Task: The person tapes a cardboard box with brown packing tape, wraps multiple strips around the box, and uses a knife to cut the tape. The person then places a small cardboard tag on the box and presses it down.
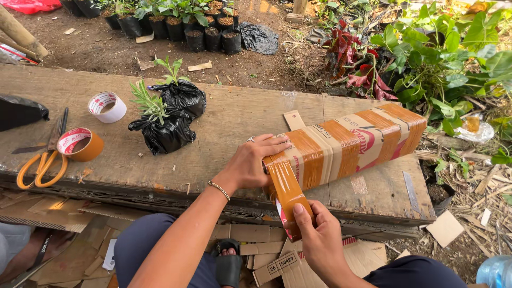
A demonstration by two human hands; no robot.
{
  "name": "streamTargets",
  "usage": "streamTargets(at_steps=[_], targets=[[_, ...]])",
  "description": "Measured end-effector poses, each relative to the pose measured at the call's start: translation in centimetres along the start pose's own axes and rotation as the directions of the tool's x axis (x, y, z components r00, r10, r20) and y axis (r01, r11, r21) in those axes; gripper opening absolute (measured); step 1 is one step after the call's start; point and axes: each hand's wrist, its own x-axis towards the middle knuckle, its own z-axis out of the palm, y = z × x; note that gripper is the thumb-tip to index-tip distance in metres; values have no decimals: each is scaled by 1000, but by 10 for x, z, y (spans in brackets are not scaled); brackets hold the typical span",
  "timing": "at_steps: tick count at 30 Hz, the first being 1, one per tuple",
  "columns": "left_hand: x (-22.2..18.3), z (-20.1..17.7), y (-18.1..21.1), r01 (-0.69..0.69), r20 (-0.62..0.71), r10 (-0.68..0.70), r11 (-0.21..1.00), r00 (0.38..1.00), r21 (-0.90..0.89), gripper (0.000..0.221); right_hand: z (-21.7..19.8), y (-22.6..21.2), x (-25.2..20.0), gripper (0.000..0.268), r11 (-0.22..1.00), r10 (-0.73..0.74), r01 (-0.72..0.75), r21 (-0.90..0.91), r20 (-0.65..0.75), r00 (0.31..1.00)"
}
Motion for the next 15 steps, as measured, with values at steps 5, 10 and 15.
streamTargets(at_steps=[5,10,15], targets=[[8,-2,-16,72,1,-72,986,997,-151,61,14,-21,15,33,1000,-14,14,5,5,1000],[18,-7,-33,317,162,-288,927,944,-200,62,27,-43,33,35,1000,-1,1,-25,14,1000],[28,-2,-59,319,145,-289,910,946,-264,60,42,-55,55,34,1000,-11,11,11,37,999]])
